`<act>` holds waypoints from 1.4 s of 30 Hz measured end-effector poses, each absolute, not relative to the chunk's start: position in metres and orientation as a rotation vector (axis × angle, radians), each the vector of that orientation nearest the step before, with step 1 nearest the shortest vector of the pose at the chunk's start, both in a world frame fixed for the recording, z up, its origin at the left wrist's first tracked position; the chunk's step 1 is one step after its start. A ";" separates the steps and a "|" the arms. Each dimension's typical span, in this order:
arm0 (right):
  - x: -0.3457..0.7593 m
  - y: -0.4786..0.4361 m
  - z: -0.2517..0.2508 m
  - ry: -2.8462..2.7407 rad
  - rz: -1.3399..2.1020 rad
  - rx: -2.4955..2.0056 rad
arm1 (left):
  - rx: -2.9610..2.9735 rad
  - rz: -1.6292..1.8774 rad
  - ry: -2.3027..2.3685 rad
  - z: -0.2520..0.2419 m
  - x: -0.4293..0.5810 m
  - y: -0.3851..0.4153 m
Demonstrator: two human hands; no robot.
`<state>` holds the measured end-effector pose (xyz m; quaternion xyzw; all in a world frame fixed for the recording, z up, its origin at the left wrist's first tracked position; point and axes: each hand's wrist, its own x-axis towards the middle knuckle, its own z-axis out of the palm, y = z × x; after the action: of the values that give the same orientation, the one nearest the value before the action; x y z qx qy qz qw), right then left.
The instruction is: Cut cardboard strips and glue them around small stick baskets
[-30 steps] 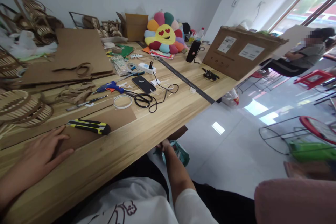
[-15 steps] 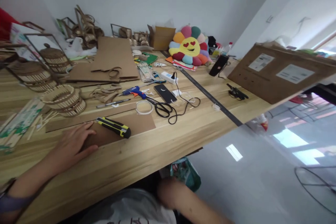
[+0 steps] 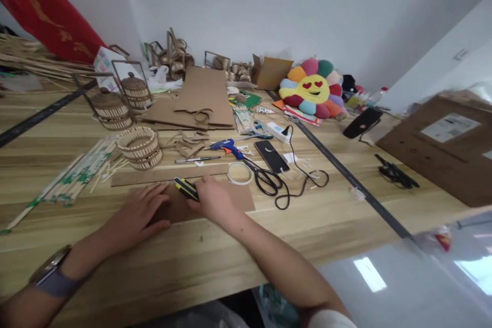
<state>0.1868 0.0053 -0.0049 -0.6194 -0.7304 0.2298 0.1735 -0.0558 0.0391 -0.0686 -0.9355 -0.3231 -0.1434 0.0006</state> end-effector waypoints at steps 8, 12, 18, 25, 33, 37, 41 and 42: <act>0.215 0.013 -0.024 -1.576 1.411 -1.437 | -2.996 -0.462 -1.070 -0.070 -0.056 0.033; 0.221 0.013 -0.031 -1.238 1.720 -1.124 | -3.008 -0.503 -1.077 -0.073 -0.057 0.031; 0.226 0.007 -0.023 -1.022 1.847 -0.851 | -2.999 -0.486 -1.064 -0.074 -0.057 0.030; 0.226 0.007 -0.023 -0.948 1.895 -0.806 | -3.024 -0.469 -1.076 -0.075 -0.059 0.029; 0.220 0.010 -0.032 -1.083 1.736 -0.853 | -3.014 -0.492 -1.075 -0.077 -0.059 0.028; 0.218 0.010 -0.030 -1.102 1.654 -0.820 | -3.008 -0.488 -1.070 -0.076 -0.059 0.029; 0.216 0.008 -0.026 -1.117 1.614 -0.850 | -3.008 -0.477 -1.068 -0.076 -0.059 0.029; 0.215 0.007 -0.026 -1.122 1.611 -0.854 | -3.005 -0.469 -1.059 -0.076 -0.059 0.029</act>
<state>0.2154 0.0071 -0.0257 -0.3499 -0.4600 0.6602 0.4798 -0.0585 0.0291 -0.0762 -0.9323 -0.3286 -0.1456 -0.0394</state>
